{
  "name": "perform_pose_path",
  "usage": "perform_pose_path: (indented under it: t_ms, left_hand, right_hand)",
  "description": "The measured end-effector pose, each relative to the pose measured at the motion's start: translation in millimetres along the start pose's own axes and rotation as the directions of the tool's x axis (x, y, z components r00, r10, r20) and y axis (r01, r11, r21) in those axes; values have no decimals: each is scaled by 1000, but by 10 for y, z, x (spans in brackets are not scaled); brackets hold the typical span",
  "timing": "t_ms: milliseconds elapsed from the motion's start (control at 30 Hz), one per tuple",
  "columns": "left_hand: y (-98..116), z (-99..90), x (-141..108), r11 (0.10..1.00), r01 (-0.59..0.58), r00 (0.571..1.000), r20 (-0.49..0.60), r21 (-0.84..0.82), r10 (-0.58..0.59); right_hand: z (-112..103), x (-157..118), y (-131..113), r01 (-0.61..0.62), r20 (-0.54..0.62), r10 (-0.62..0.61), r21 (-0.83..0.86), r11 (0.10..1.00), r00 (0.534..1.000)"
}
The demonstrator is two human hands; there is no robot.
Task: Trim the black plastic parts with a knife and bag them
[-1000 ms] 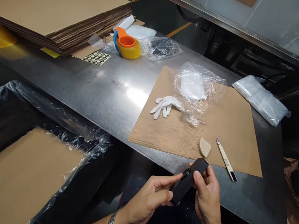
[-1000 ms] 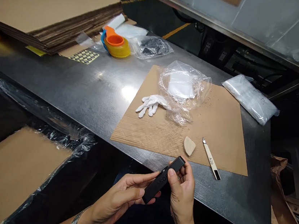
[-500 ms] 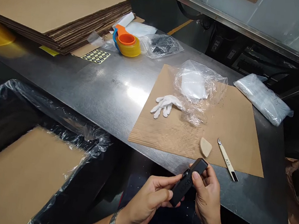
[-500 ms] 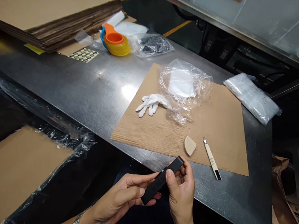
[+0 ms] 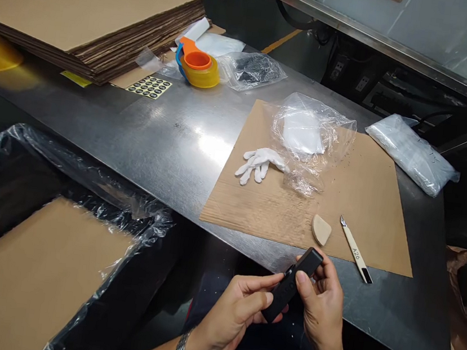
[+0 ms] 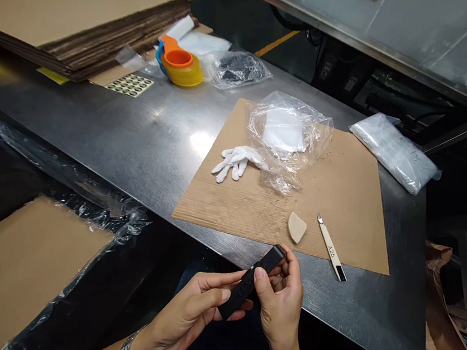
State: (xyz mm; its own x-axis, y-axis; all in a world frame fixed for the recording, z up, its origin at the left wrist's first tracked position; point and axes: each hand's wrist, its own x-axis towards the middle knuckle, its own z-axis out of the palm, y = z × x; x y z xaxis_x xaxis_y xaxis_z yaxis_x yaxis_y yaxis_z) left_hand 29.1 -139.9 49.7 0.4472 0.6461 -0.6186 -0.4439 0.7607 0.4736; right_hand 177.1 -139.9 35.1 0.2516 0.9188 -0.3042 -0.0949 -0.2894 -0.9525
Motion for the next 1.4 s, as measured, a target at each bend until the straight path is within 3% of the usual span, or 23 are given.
perform_pose_path:
  t_ms: [233,500,733,900,1033,1167,1267,1400]
  left_hand:
    - [-41,0,23,999,11,997,-71,-33,-13]
    - [-53,5,11,998,-32,999,-31,62,34]
    - [21,-26,-27,994,-51,993,112,91,41]
    - [32,-67,-10,993,-61,992,117,99,49]
    - [31,-102,26,994,-82,990,125,73,73]
    - [103,-80,38,992,-106,994,38,62,104]
    - [171,-51,64,985,-142,989,-35,99,146]
    - [233,-49,112,978,-184,981,-42,96,189]
  right_hand:
    - [-7,-8,3,-15,-16,14,-16,1000,1000]
    - [-16,65,95,-14,-11,14,46,999,1000]
    - [-9,184,47,-202,53,195,228,952,979]
    - [11,264,21,-258,105,238,292,921,966]
    - [45,334,2,-267,135,234,334,904,963]
    - [101,407,-42,-266,132,236,308,913,963]
    - [147,450,-77,-218,123,192,252,943,974]
    - [185,493,-89,-123,95,110,150,981,989]
